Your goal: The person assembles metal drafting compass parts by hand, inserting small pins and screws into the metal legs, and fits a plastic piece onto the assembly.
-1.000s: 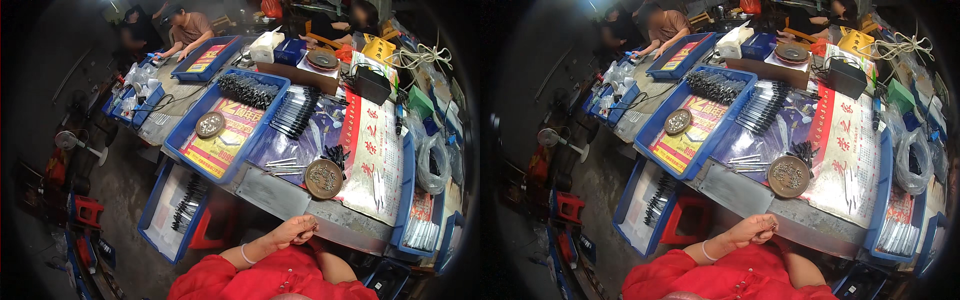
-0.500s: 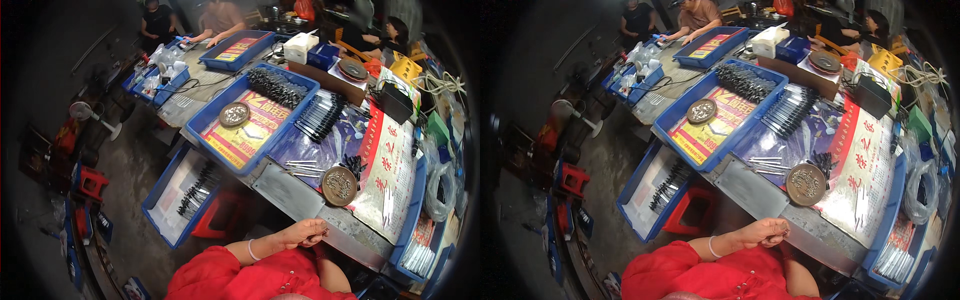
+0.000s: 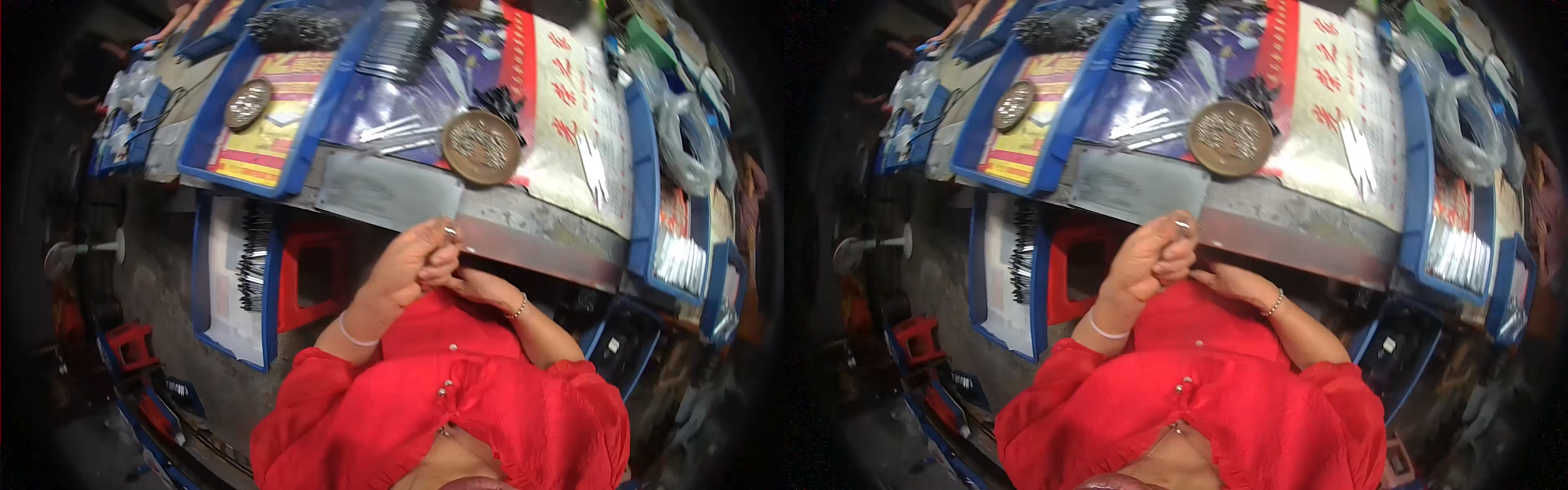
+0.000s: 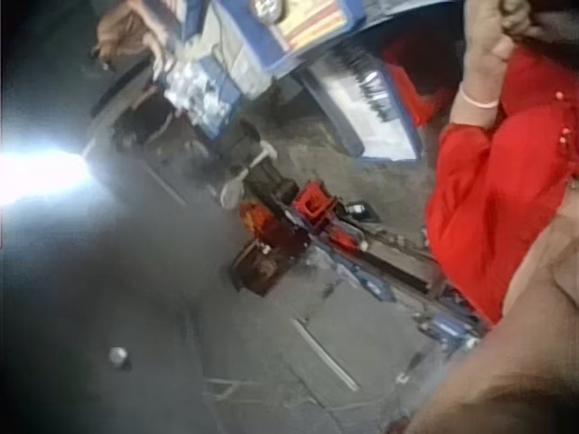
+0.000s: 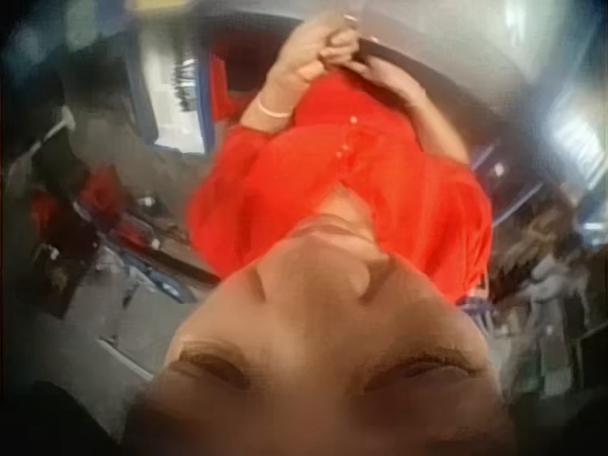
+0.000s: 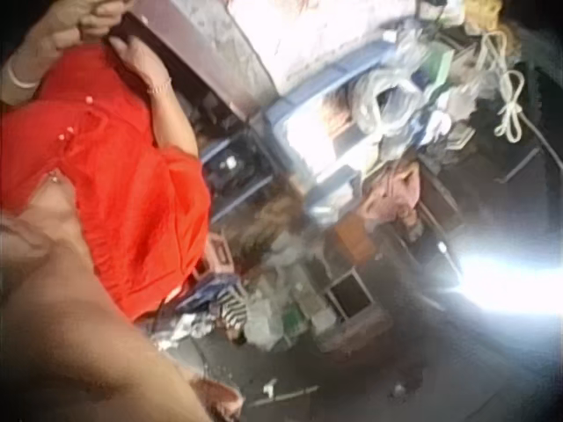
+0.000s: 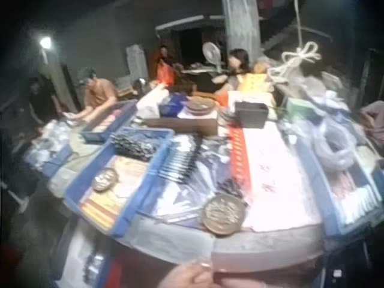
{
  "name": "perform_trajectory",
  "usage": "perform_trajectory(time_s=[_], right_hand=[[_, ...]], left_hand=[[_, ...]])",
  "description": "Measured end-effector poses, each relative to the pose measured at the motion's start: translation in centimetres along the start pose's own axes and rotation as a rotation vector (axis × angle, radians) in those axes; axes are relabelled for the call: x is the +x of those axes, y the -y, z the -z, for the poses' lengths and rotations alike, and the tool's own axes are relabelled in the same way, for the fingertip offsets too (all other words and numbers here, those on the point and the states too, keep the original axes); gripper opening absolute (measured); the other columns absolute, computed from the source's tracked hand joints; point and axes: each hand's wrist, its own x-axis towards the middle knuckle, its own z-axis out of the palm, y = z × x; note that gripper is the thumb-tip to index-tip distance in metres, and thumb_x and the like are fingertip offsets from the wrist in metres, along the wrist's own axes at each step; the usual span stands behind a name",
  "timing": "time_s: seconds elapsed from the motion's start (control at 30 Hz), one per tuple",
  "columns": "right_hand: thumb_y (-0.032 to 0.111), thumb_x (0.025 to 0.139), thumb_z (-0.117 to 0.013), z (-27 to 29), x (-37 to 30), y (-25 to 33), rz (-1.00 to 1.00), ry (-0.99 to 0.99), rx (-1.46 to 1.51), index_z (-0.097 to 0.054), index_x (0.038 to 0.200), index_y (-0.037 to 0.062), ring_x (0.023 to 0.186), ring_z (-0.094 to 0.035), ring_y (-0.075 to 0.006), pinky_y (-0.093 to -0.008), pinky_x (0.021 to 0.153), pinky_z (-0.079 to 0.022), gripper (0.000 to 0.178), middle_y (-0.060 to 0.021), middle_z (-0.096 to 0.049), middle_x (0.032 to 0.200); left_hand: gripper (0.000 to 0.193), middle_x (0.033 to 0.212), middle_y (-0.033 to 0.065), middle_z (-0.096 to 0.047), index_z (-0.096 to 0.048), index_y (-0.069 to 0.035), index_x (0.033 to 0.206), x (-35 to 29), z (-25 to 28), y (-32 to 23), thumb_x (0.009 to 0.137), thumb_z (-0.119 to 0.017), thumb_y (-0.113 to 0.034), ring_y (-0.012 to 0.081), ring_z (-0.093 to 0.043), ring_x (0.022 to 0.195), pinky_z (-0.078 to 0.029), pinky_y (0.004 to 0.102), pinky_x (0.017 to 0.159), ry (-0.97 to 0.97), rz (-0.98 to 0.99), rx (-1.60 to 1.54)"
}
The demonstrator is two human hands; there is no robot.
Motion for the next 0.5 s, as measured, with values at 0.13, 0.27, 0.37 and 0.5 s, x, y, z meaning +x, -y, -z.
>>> perform_trajectory(time_s=[0.13,0.27,0.37,0.5], right_hand=[[0.021,0.085,-0.056,1.8,-3.9,4.7,0.062,0.018,-0.066,-0.053,0.095,-0.0013,0.086,-0.057,-0.0377,-0.0413,0.073,-0.045,0.025,-0.0214,-0.058,0.092],[0.017,0.083,-0.057,3.2,-7.1,7.4,0.205,-0.010,-0.100,-0.054,0.093,0.0004,0.081,-0.058,-0.0353,-0.0402,0.069,-0.045,0.020,-0.0170,-0.058,0.087],[0.011,0.082,-0.058,4.5,-8.5,9.1,0.266,-0.151,0.005,-0.055,0.090,0.0003,0.077,-0.059,-0.0299,-0.0353,0.067,-0.046,0.014,-0.0132,-0.059,0.084],[0.007,0.081,-0.059,5.8,-8.9,9.8,0.241,-0.327,0.048,-0.058,0.089,0.0000,0.073,-0.059,-0.0261,-0.0320,0.065,-0.046,0.011,-0.0123,-0.060,0.080]], left_hand=[[0.027,0.060,-0.0026,-0.038,-0.050,-0.005,0.095,0.3,0.0,0.4,0.096,-0.042,-0.031,0.0032,-0.029,0.043,-0.023,0.0179,0.038,0.104,0.048,-0.075],[0.031,0.058,-0.0050,-0.033,-0.046,-0.006,0.093,-0.3,-0.7,0.9,0.095,-0.040,-0.036,0.0008,-0.026,0.041,-0.021,0.0165,0.037,0.068,0.039,-0.042],[0.031,0.058,-0.0050,-0.033,-0.046,-0.006,0.093,-0.8,-0.6,1.2,0.096,-0.039,-0.036,0.0008,-0.026,0.040,-0.021,0.0164,0.037,0.049,0.043,-0.079],[0.031,0.059,-0.0047,-0.034,-0.047,-0.006,0.093,-0.7,-0.3,1.4,0.096,-0.039,-0.035,0.0012,-0.026,0.041,-0.021,0.0164,0.037,0.024,0.067,-0.143]])
